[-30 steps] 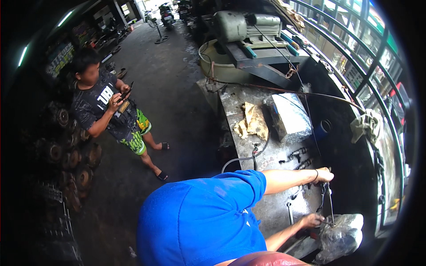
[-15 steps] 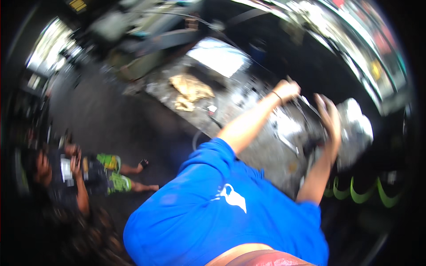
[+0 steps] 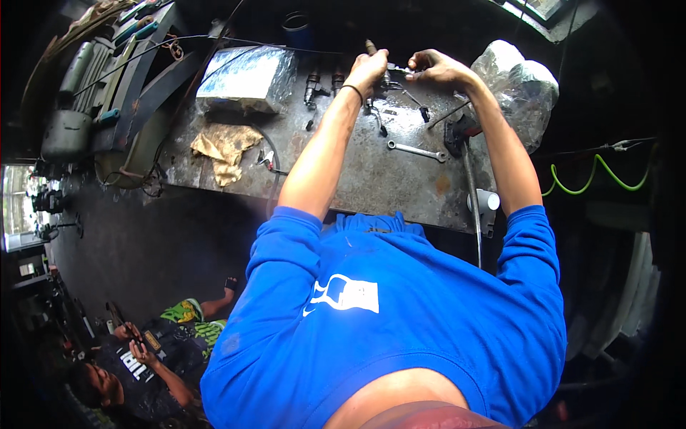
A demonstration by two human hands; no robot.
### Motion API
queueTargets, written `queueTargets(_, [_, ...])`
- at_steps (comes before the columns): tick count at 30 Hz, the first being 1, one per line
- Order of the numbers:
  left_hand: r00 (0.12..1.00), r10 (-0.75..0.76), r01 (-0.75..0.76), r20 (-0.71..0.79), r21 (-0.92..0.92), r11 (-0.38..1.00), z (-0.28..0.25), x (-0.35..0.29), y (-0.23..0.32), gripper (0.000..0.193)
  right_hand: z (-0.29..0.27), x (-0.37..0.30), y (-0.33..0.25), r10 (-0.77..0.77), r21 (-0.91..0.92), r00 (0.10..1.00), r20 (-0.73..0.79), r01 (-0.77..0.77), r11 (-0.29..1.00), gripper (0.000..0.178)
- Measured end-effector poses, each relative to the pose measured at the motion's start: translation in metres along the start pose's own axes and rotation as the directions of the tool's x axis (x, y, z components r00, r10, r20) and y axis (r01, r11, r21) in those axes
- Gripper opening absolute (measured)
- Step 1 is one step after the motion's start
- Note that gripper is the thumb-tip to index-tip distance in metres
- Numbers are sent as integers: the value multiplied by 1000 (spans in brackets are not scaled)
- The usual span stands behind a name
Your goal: The person assembles a fuel injector by hand, wipes it with a cloth, and connects it to a testing apparatus. The person then pumps the lever of the apparatus, observes the spray, and finally wipes the injector again before placing it on a workbench.
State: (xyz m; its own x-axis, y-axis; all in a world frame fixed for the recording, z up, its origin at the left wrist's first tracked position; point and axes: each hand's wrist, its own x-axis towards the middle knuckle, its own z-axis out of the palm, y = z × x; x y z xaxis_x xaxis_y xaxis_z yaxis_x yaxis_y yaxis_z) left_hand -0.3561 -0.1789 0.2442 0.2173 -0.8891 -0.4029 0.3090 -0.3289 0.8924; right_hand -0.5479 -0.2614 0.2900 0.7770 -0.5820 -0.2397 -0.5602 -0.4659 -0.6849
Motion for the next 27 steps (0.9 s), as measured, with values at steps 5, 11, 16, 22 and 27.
queueTargets(5, [999,26,-22,-45,85,996,-7,9,0,45,-6,-22,-50,256,214,966,-26,-245,946,58])
queueTargets(11, [995,58,-47,-82,137,990,-4,18,-9,39,-6,-4,-3,-52,-76,998,28,54,996,58])
queueTargets(16, [992,65,-55,-104,95,994,-1,9,-10,35,-6,2,-19,89,225,996,7,-88,970,58])
queueTargets(22, [988,134,-121,-72,160,980,-5,11,-10,35,-1,-4,2,-99,373,984,-147,147,916,44])
queueTargets(27, [989,118,-112,-86,69,991,-3,16,-15,35,-3,-2,-3,220,242,955,198,-265,933,32])
